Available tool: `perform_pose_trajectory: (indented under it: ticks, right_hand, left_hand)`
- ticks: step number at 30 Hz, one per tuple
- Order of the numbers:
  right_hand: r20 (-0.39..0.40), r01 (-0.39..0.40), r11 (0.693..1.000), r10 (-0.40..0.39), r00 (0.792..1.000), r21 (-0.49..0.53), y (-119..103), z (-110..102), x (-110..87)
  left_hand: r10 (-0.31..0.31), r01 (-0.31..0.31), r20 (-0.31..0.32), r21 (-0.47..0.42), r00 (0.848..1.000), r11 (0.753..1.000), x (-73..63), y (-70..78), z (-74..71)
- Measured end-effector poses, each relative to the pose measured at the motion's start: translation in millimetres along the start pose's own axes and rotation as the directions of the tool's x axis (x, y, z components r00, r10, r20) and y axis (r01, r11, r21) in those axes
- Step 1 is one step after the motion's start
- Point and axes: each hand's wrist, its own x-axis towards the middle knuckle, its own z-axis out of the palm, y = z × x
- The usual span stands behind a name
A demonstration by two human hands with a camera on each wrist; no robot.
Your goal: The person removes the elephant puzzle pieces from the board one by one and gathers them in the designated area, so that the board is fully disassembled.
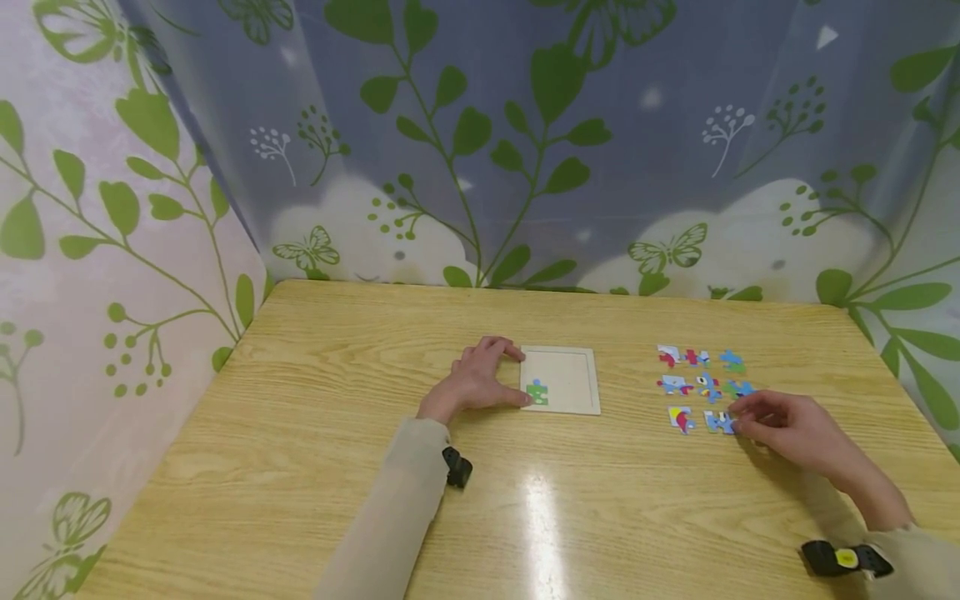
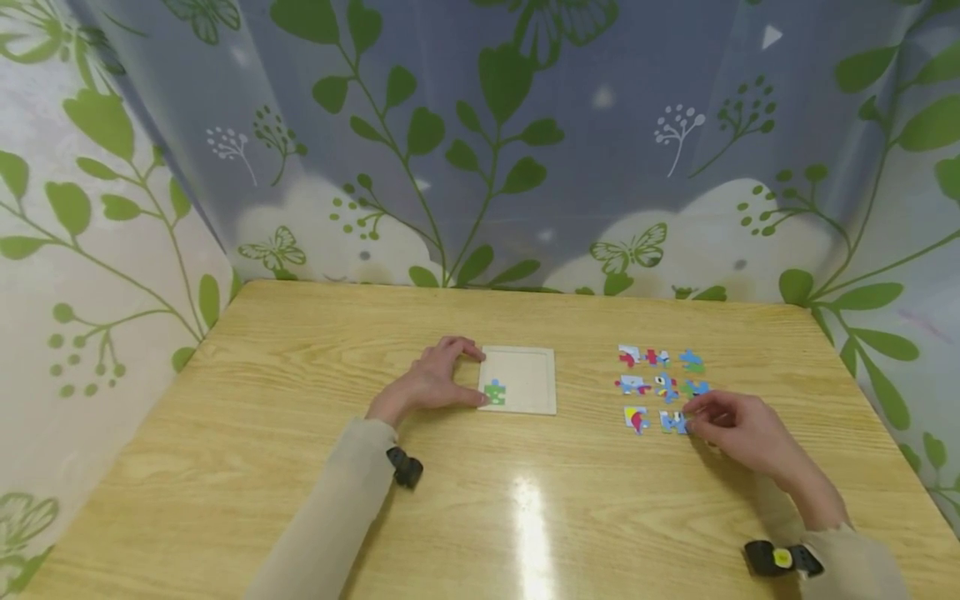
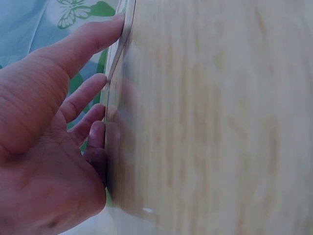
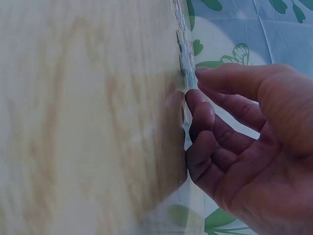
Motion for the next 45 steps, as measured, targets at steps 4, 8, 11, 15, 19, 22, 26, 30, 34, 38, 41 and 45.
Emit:
perform_pose_trajectory:
  ticks: [4,8,11,15,19,22,26,30,34,38,41,45]
  right_hand:
    - [-0.003,-0.003,1.0,0.003,1.0,-0.012,-1,-2,-1.4]
    - [-0.019,0.02,0.999,-0.021,1.0,-0.029,-5,-4,-1.1]
    - [-0.032,0.058,0.998,-0.06,0.998,-0.036,-9,-4,0.9]
    - [-0.057,0.117,0.992,-0.119,0.991,-0.038,-15,-1,4.4]
    - [-0.07,0.13,0.991,-0.132,0.989,-0.032,-23,4,7.6]
    - [-0.06,0.133,0.991,-0.134,0.989,-0.02,-29,8,11.2]
    - [-0.046,0.159,0.987,-0.159,0.986,-0.001,-38,14,16.6]
    - [-0.037,0.182,0.983,-0.181,0.983,0.015,-47,20,21.5]
    - [-0.023,0.205,0.978,-0.204,0.979,0.036,-56,27,27.5]
    - [-0.015,0.23,0.971,-0.23,0.973,0.059,-67,34,33.9]
    - [-0.016,0.239,0.967,-0.239,0.971,0.09,-76,39,38.8]
    - [-0.017,0.264,0.959,-0.264,0.964,0.1,-88,47,47.2]
  left_hand:
    - [0.002,-0.002,0.008,-0.006,1.0,1.0,0.0,0.4,-0.1]
    - [0.011,-0.011,0.014,-0.006,1.0,1.0,0.3,-0.4,-0.1]
    - [0.027,-0.027,0.017,-0.004,0.999,1.0,0.0,-1.4,-0.9]
    - [0.049,-0.049,0.027,0.001,0.998,0.999,0.1,-2.9,-2.1]
    - [0.069,-0.069,0.048,0.003,0.996,0.998,-0.5,-4.1,-4.3]
    - [0.078,-0.078,0.067,-0.003,0.995,0.997,-1.2,-4.7,-6.3]
    - [0.085,-0.084,0.075,-0.017,0.994,0.996,-2.2,-5.5,-7.8]
    - [0.085,-0.084,0.075,-0.021,0.994,0.996,-2.3,-5.7,-7.9]
    - [0.081,-0.08,0.068,-0.017,0.994,0.997,-1.9,-6.6,-7.0]
    - [0.08,-0.079,0.061,-0.025,0.995,0.997,-1.4,-7.7,-6.6]
    - [0.083,-0.081,0.064,-0.033,0.994,0.996,-1.3,-7.9,-6.6]
    - [0.086,-0.084,0.064,-0.037,0.994,0.996,-1.2,-8.1,-6.3]
